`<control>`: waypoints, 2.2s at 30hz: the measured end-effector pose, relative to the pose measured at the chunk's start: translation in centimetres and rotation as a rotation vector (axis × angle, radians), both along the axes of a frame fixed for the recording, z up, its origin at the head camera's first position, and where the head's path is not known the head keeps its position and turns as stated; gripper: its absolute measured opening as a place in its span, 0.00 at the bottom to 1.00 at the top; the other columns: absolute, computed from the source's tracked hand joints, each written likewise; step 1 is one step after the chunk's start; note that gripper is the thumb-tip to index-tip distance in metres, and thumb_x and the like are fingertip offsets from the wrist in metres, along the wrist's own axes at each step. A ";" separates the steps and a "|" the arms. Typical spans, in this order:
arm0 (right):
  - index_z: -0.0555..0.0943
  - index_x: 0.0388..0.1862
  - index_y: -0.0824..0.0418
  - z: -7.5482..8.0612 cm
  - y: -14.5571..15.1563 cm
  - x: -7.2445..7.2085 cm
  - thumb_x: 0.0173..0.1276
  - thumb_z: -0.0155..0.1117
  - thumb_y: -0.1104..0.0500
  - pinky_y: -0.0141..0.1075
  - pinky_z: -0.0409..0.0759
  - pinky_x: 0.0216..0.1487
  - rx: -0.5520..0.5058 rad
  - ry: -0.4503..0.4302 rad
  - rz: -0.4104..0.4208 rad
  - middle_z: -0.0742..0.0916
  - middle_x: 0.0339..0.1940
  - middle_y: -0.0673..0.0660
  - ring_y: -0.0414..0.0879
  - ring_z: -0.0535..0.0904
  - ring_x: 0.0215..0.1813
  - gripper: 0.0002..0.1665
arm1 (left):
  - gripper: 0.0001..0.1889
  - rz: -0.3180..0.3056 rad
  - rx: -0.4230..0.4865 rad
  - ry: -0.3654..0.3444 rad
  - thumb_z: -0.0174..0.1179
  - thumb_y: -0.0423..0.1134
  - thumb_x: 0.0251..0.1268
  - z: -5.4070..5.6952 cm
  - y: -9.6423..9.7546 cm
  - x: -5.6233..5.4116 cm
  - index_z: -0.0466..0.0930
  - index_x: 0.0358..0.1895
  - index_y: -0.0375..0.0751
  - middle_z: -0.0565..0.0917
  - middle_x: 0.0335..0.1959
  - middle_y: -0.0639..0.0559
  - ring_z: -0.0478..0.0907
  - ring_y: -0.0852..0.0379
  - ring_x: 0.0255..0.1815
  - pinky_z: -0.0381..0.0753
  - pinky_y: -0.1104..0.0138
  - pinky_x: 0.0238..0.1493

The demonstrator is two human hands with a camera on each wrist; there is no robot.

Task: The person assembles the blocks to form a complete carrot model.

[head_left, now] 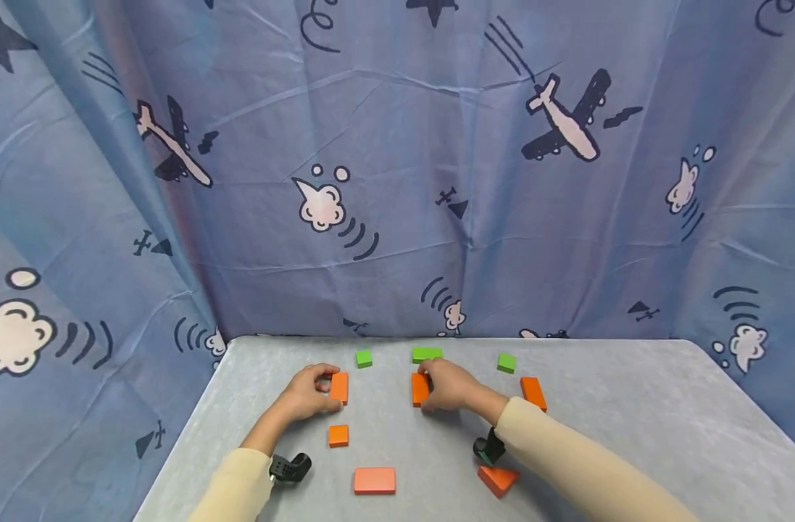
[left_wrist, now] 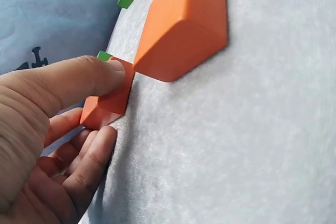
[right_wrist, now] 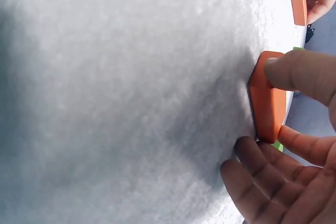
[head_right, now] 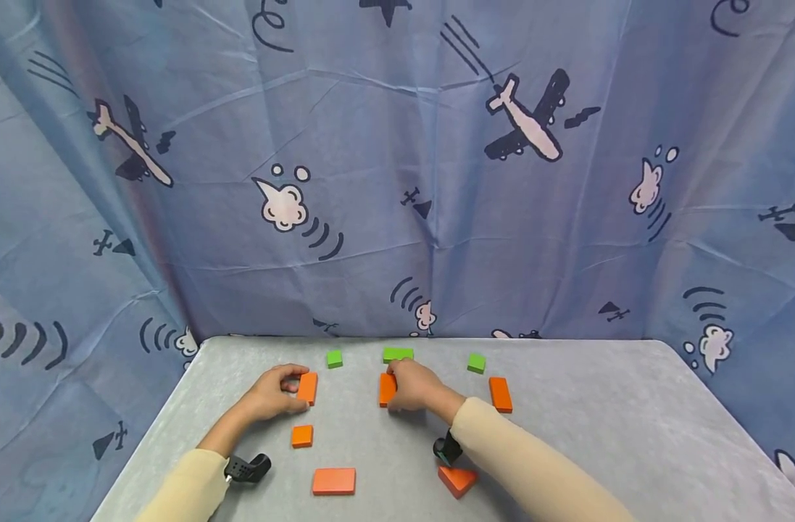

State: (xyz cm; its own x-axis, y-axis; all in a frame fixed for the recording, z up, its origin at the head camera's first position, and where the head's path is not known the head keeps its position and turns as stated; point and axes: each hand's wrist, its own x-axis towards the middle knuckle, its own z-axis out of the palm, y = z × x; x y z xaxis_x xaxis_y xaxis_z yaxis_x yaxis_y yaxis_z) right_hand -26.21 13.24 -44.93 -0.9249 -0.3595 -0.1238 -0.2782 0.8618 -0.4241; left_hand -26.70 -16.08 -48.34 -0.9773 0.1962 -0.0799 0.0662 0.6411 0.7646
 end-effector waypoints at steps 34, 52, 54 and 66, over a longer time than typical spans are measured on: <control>0.78 0.53 0.64 0.1 0.5 0.7 0.42 0.80 0.58 0.44 0.78 0.49 0.023 -0.004 0.005 0.84 0.43 0.56 0.46 0.77 0.42 0.36 | 0.32 -0.168 0.046 0.012 0.76 0.39 0.41 1.7 6.3 1.1 0.77 0.56 0.39 0.78 0.53 0.45 0.75 0.58 0.36 0.76 0.66 0.34; 0.79 0.48 0.64 0.6 1.0 1.0 0.43 0.80 0.61 0.44 0.77 0.45 -0.010 -0.029 0.012 0.84 0.39 0.57 0.46 0.76 0.38 0.31 | 0.30 -0.241 -0.079 0.074 0.77 0.41 0.35 1.1 11.0 0.2 0.81 0.49 0.39 0.82 0.47 0.47 0.76 0.52 0.48 0.76 0.58 0.53; 0.79 0.47 0.63 0.6 1.0 1.0 0.43 0.80 0.61 0.43 0.77 0.45 -0.009 -0.027 0.012 0.83 0.39 0.57 0.46 0.76 0.38 0.30 | 0.30 -0.238 -0.081 0.072 0.77 0.41 0.35 0.9 11.2 0.1 0.81 0.49 0.40 0.82 0.47 0.48 0.76 0.52 0.48 0.76 0.57 0.53; 0.79 0.48 0.64 0.5 1.4 1.2 0.43 0.81 0.60 0.44 0.77 0.46 -0.011 -0.029 0.011 0.84 0.40 0.57 0.46 0.76 0.39 0.31 | 0.30 -0.253 -0.082 0.086 0.77 0.42 0.36 0.8 11.7 0.3 0.81 0.50 0.41 0.82 0.46 0.48 0.77 0.52 0.48 0.76 0.57 0.53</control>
State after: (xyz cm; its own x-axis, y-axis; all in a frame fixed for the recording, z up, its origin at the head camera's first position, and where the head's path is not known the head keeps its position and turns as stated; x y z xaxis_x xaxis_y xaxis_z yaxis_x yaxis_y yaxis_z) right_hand -24.99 14.66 -44.38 -0.9170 -0.3711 -0.1466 -0.2750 0.8540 -0.4417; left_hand -26.42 -4.34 -47.56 -0.9021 0.4309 -0.0245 0.2944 0.6558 0.6952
